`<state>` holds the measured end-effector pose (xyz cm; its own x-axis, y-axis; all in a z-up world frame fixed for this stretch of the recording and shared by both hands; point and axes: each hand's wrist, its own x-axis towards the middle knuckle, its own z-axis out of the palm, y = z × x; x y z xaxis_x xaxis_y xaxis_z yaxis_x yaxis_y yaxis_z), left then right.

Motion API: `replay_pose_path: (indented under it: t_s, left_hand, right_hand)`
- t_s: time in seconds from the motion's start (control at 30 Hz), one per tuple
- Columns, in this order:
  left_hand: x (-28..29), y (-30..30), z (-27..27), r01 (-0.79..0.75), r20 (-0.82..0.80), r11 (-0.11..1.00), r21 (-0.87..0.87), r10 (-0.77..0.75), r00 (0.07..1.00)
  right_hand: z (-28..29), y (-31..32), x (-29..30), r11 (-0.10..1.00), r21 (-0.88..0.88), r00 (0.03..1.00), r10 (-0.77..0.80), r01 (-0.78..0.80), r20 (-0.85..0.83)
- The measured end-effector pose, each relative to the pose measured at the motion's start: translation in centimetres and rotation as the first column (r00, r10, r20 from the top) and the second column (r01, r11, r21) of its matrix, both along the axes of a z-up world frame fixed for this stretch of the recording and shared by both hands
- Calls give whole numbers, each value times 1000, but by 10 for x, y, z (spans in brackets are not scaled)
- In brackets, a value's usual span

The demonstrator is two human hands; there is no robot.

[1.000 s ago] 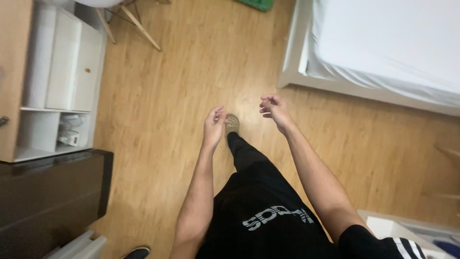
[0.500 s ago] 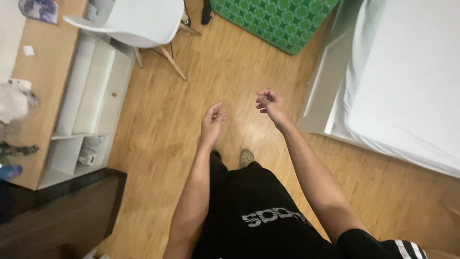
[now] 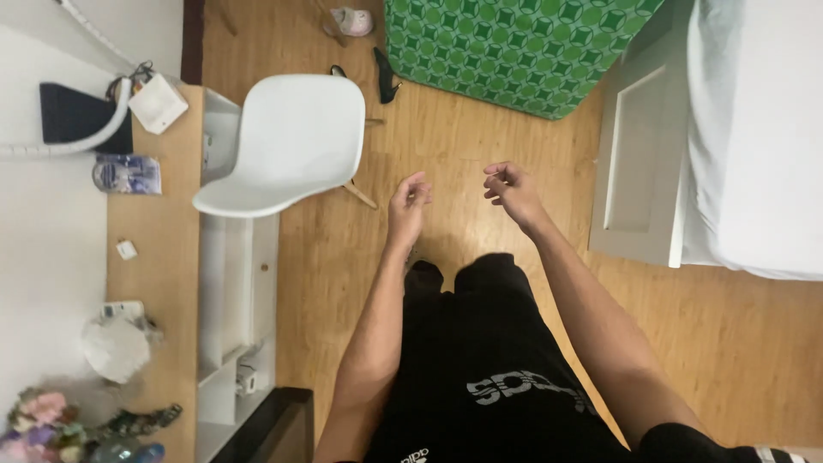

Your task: The person picks up various pairs of shoes from the floor, including white sneakers, pink sandals, black heels, and pink children's shoes. They place each pair onto a white shoe rack located next to a bed.

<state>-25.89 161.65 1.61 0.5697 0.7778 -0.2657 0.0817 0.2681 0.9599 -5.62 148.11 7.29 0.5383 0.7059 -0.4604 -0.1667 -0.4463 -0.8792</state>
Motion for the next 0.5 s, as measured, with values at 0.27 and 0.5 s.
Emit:
replay_pose_path:
  t_s: [0.27,0.5]
  left_hand:
    - [48,104,-25,94,19,994,-57,-93,996]
    - [103,186,-23,119,-88,977,-176,-136,987]
  right_hand:
    - [-9,91,20,994,-21,994,-105,106,9]
    - [-40,179,77,990,-59,992,-128,128,14]
